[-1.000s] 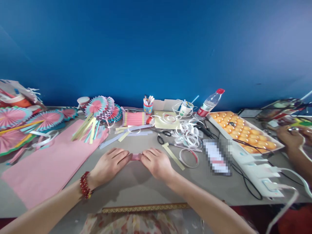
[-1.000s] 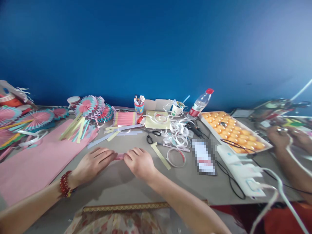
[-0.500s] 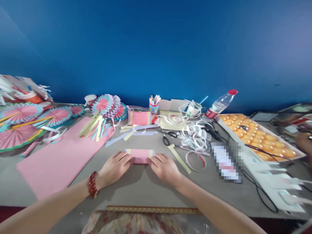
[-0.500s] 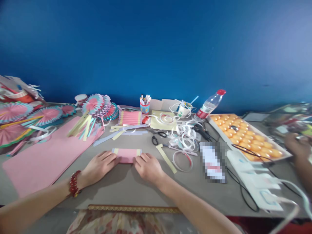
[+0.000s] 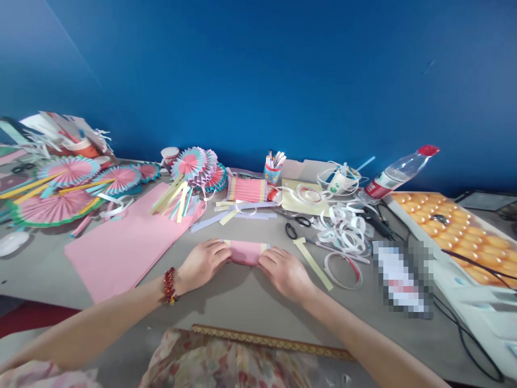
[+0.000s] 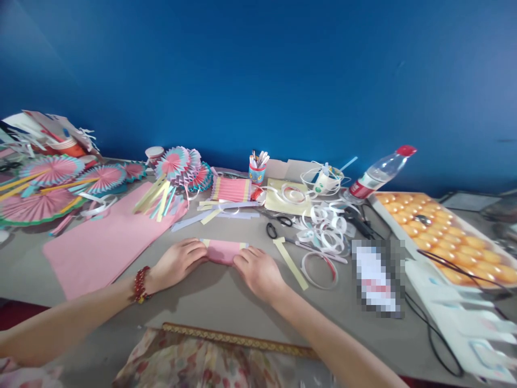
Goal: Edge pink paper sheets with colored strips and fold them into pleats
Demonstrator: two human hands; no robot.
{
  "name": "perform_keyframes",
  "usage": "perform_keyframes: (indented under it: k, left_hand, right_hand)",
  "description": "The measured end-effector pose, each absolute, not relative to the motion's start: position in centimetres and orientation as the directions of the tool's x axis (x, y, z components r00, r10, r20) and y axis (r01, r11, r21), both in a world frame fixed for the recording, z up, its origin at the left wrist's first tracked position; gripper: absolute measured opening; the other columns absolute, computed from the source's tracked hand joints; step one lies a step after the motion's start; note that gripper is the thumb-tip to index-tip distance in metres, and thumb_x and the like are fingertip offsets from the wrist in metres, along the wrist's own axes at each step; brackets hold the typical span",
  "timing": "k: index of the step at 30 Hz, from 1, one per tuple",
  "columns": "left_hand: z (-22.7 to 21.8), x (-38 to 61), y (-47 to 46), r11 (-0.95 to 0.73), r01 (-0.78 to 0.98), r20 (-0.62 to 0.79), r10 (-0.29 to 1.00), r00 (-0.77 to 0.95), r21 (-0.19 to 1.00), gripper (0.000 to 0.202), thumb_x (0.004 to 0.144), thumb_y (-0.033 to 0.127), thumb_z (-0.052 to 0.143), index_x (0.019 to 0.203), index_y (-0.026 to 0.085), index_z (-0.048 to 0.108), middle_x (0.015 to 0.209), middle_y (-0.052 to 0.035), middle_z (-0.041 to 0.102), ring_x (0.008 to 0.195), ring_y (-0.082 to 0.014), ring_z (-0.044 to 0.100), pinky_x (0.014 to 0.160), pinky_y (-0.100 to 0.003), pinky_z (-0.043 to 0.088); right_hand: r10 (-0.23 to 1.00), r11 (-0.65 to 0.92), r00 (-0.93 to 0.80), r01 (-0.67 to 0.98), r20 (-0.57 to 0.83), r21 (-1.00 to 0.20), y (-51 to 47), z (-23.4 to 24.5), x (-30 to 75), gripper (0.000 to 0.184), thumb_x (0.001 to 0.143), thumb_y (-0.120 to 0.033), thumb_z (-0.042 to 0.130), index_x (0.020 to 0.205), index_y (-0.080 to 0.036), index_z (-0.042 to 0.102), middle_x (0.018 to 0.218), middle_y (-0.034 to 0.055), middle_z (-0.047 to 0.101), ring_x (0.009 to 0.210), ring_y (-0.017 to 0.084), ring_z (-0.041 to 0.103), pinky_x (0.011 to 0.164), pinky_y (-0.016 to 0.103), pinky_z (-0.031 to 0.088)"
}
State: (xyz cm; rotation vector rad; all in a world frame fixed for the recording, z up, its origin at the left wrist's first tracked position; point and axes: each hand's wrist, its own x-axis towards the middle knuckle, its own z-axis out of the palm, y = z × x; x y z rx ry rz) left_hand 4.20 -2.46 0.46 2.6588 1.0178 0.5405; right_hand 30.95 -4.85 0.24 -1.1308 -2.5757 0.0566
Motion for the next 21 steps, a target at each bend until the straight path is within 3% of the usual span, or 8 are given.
perform_keyframes:
  k: [7,13,21]
  left_hand:
    - [0.9,4.0,-1.1,-0.652,0.585,0.195,0.731,0.654,0.482,0.017,0.099,0.024,0.049,0.096,0.018,0.065,0.096,-0.0039,0.064,0.089,-0.0164,0.061,0.078,-0.026,0.046]
    - [1.9,4.0,0.5,-0.602,0.581,0.109,0.740,0.664,0.547,0.012,0.095,0.023,0.056,0.092,0.018,0.066,0.088,-0.0008,0.066,0.082,-0.0150,0.062,0.073,-0.024,0.044]
    - [2.7,3.7,2.2,-0.576,0.548,0.033,0.707,0.707,0.607,0.014,0.091,0.016,0.056,0.090,0.017,0.069,0.091,-0.0031,0.067,0.089,-0.0161,0.061,0.081,-0.025,0.044]
  right_hand:
    - [0.836,0.538,-0.515,0.697,0.190,-0.474,-3.5,0.9,30.7,0.017,0.097,-0.024,0.051,0.090,-0.020,0.066,0.089,0.0037,0.068,0.084,0.017,0.062,0.074,0.026,0.044]
    - [0.883,0.434,-0.463,0.737,0.080,-0.518,-2.5,1.3,30.6,0.012,0.093,-0.024,0.055,0.087,-0.020,0.064,0.088,0.0026,0.069,0.077,0.016,0.062,0.066,0.024,0.040]
    - [0.877,0.377,-0.477,0.749,-0.049,-0.545,-1.3,2.3,30.8,0.013,0.092,-0.026,0.054,0.084,-0.021,0.063,0.086,0.0019,0.070,0.077,0.016,0.062,0.066,0.024,0.039]
